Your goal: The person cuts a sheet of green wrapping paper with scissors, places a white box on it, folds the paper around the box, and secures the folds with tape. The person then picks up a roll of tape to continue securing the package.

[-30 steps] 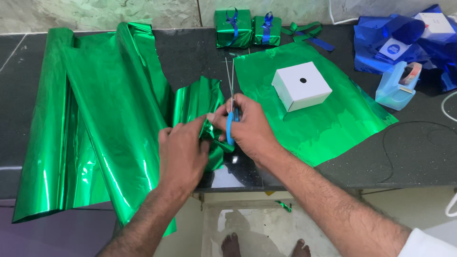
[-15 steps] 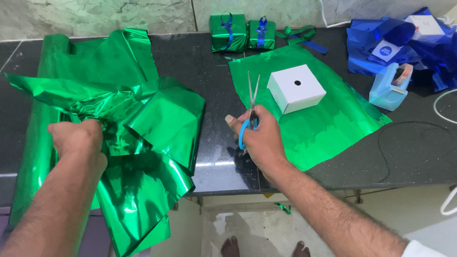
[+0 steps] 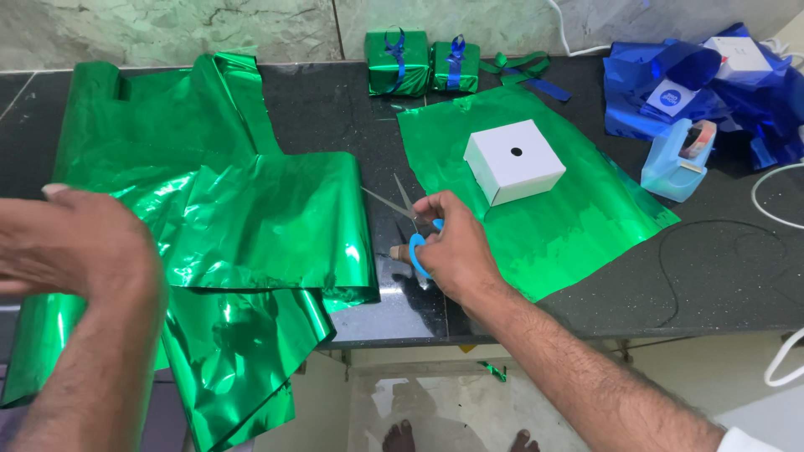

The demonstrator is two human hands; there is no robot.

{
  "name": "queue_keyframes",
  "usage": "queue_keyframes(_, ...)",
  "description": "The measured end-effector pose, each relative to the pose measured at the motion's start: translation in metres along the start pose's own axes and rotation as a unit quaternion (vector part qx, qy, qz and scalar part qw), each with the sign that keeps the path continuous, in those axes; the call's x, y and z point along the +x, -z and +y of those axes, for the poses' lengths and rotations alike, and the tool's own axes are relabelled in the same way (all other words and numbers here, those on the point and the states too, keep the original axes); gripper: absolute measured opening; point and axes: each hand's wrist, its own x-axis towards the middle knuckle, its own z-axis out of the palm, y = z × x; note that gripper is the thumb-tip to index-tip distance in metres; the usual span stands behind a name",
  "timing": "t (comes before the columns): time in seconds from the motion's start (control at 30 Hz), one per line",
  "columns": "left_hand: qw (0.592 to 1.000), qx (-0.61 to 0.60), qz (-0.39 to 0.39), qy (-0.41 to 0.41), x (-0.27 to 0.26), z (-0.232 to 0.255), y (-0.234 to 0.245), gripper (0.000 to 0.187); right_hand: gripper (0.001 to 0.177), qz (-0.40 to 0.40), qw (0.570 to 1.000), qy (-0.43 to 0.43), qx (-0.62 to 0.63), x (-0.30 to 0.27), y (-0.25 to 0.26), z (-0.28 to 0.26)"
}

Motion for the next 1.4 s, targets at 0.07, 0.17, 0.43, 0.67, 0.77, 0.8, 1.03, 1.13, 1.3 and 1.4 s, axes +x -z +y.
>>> queue_keyframes(0.07,0.978,-0.189,-0.036,-0.075,-0.025,0.032,0.027,0.045,0.06,0.023,0.999,0.041,0.026,0.002,0.003,-0.003)
queue_keyframes(0.17,0.91,-0.383,-0.147,-0.061,-0.075,0.095,0.062,0.059,0.057,0.026,0.995,0.044,0.082,0.003,0.011,-0.009)
queue_keyframes(0.43,0.602,-0.478,-0.589,0.25,-0.187,0.216,0.118,0.081,0.049,-0.016,0.982,0.103,0.156,-0.012,0.057,-0.01)
queue_keyframes(0.67,0.568,-0.508,-0.599,0.247,-0.228,0.267,0.129,0.064,0.047,-0.073,0.968,0.077,0.229,-0.012,0.114,0.021)
queue_keyframes(0.77,0.555,-0.507,-0.594,0.287,-0.25,0.288,0.134,0.056,0.051,-0.114,0.962,0.082,0.234,-0.013,0.143,0.037)
queue_keyframes(0.8,0.544,-0.526,-0.581,0.3,-0.257,0.294,0.136,0.054,0.054,-0.134,0.959,0.085,0.234,-0.014,0.153,0.041)
queue_keyframes(1.03,0.556,-0.563,-0.514,0.33,-0.303,0.33,0.148,0.037,0.052,-0.086,0.987,0.076,0.115,-0.028,0.197,0.065)
queue_keyframes(1.13,0.596,-0.553,-0.48,0.328,-0.315,0.34,0.153,0.04,0.052,-0.133,0.967,0.17,0.138,-0.026,0.213,0.071)
queue_keyframes(1.3,0.602,-0.552,-0.456,0.353,-0.327,0.356,0.161,0.047,0.066,-0.267,0.953,0.049,0.137,-0.025,0.25,0.06)
queue_keyframes(1.4,0.611,-0.561,-0.447,0.333,-0.327,0.363,0.162,0.048,0.06,-0.206,0.978,0.037,-0.016,-0.028,0.256,0.048)
